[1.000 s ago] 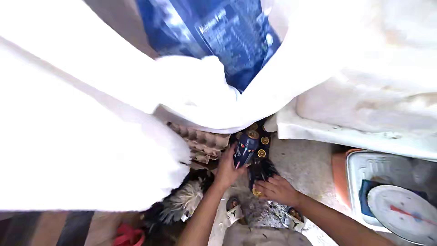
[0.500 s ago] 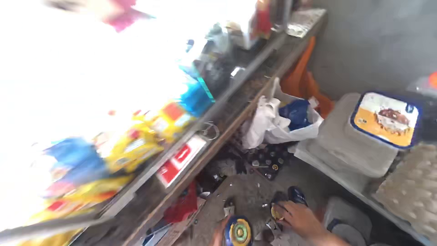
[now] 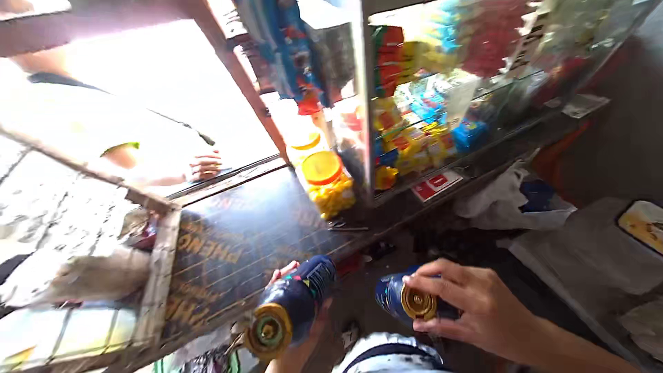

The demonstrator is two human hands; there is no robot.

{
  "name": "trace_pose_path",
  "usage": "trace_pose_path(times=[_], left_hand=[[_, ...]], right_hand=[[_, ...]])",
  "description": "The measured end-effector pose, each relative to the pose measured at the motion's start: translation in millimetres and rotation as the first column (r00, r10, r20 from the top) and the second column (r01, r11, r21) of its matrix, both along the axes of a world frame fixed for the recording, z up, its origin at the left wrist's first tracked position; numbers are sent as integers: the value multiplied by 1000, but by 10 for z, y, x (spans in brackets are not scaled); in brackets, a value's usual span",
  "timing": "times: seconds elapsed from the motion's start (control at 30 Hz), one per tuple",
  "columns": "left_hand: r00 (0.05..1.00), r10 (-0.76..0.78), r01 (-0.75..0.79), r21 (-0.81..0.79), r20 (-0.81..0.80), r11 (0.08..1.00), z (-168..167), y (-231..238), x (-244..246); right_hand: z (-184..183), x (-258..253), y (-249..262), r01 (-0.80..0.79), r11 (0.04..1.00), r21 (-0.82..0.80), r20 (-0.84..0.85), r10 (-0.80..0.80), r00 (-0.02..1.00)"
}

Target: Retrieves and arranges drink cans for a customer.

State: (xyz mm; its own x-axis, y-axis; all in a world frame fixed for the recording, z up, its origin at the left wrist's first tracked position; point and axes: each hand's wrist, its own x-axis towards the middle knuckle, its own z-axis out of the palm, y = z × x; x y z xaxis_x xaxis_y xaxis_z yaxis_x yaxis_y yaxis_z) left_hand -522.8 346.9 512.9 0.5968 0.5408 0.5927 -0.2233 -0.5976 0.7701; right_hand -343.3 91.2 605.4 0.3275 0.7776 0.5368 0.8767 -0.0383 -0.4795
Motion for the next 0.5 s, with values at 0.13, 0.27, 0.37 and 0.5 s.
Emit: trace_pose_path(times=[0.13,0.27,0.37,0.5], left_hand=[[982,190,-190,12,21,982,87,533,-353],[953,297,-294,58,-52,954,108,991,-498],[945,314,-314,18,-94,949,87,1247,-510],[924,336,-349,-42,-185,936,52,1484,-419]], right_hand=[[487,-287,931,-98,995,38,-49,99,994],[729,-430,1819,-103,993,-62,-129,94,987],[742,-424,2430,-135,980,-145,-184,107,977],[592,-319,3124,-125,964,-233,-146,92,985]])
